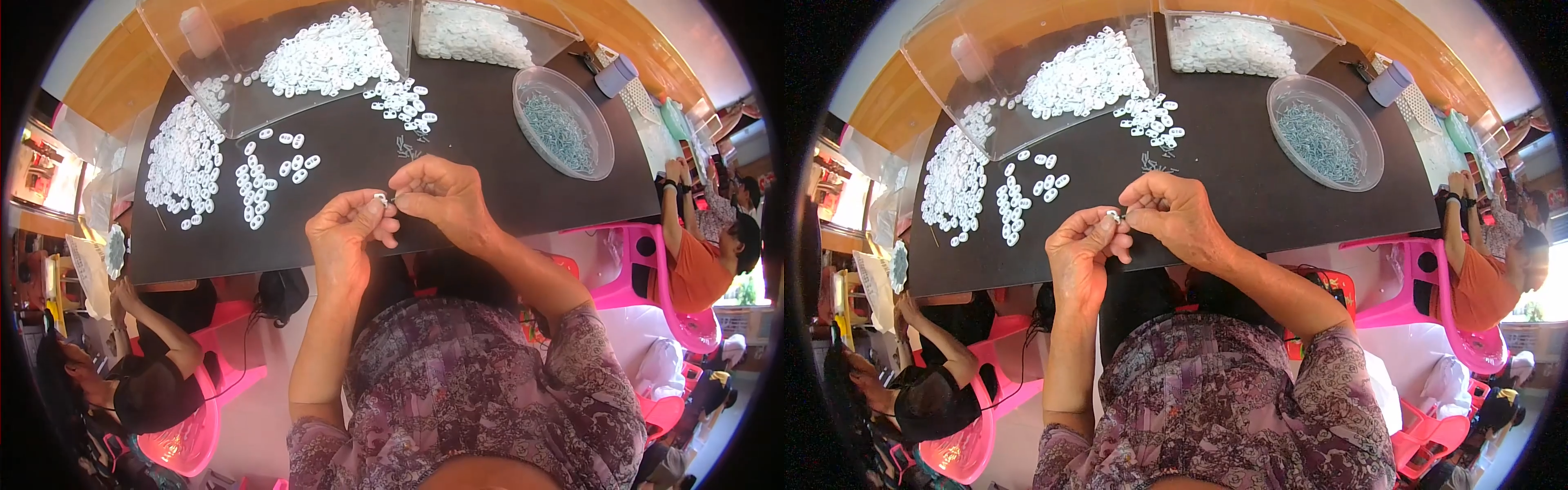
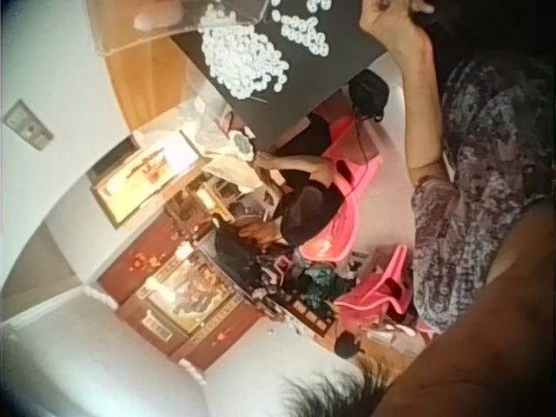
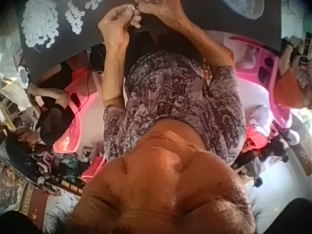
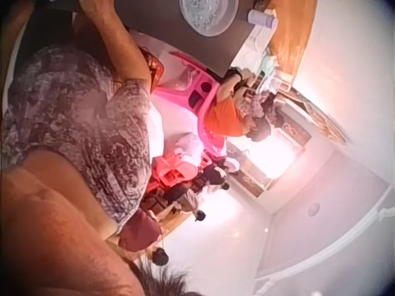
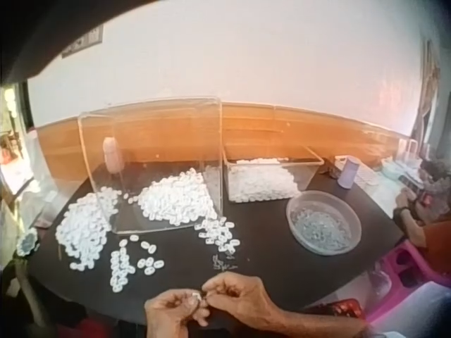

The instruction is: Assembling small plastic components by inserting metal pins into pre-drilled holes.

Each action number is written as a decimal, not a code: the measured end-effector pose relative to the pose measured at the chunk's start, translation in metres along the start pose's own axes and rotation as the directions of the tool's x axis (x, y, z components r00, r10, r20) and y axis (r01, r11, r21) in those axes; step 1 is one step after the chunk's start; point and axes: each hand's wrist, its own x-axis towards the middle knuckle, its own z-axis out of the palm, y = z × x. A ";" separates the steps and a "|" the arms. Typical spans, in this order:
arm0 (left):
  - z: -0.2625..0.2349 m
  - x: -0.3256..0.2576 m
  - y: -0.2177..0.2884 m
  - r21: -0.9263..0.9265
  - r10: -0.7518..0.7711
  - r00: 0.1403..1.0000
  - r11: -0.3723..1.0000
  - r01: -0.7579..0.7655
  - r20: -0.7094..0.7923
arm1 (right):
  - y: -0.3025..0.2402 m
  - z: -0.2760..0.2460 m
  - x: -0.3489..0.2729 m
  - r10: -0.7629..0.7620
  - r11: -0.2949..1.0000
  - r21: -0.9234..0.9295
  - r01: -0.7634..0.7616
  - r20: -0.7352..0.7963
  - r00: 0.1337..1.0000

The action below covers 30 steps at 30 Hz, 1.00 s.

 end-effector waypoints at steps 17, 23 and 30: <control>0.003 -0.006 -0.009 -0.033 0.023 0.999 0.999 -0.022 0.022 | 0.016 0.000 -0.004 -0.180 0.965 -0.193 0.178 0.010 0.984; 0.003 -0.009 -0.011 -0.041 0.014 1.000 0.999 -0.013 0.010 | 0.007 0.000 -0.008 0.026 0.983 -0.185 -0.012 0.075 0.997; 0.003 -0.010 -0.013 -0.024 0.047 0.999 0.999 -0.047 0.001 | 0.007 0.005 -0.010 0.026 0.988 -0.150 -0.025 0.004 1.000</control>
